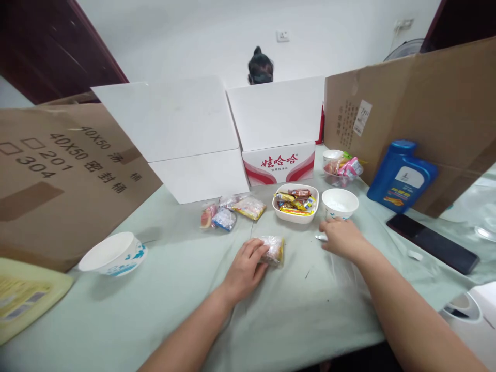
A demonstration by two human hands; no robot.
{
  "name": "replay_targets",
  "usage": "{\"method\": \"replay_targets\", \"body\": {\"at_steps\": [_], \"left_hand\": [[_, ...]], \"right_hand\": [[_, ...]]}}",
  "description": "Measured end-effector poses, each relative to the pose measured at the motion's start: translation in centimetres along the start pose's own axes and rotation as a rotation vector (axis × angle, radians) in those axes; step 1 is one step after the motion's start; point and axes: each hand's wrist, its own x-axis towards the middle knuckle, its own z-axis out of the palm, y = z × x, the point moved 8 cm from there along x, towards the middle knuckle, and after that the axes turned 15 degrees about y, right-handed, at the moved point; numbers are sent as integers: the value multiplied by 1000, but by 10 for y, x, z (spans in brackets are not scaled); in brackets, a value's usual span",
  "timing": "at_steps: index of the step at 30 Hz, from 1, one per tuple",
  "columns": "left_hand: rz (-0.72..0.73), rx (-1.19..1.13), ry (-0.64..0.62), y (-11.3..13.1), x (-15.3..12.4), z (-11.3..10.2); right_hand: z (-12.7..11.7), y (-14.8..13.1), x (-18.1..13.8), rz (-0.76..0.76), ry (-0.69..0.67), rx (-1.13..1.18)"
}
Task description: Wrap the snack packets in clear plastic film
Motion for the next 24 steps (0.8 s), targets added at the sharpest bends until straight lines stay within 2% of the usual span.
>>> {"method": "replay_targets", "body": {"at_steps": [3, 5, 7, 12, 14, 15, 17, 21, 23, 24], "left_hand": [[15, -29, 35, 1, 1, -3], [23, -57, 60, 3, 1, -4], [18, -94, 94, 5, 1, -7], [-24, -158, 139, 6, -3, -8], [-73, -175, 124, 1, -4, -6], [-100, -181, 116, -2, -5, -4], [-123, -182, 101, -5, -6, -2], [-89, -176, 80, -2, -4, -2], [-85, -198, 93, 1, -2, -5], [-85, -215, 109, 3, -1, -7]], "right_hand": [[13, 30, -2, 78, -133, -84], [20, 26, 0, 54, -175, -46], [21, 4, 2, -19, -139, 20], [-4, -96, -13, -338, 141, 391], [-7, -117, -21, -423, 152, 420], [-7, -118, -23, -434, 133, 409], [-3, -101, -19, -392, 86, 375], [14, -32, -3, -156, -46, 171], [18, -15, 1, -80, -35, 87], [16, -18, 3, -81, 24, 110]]}}
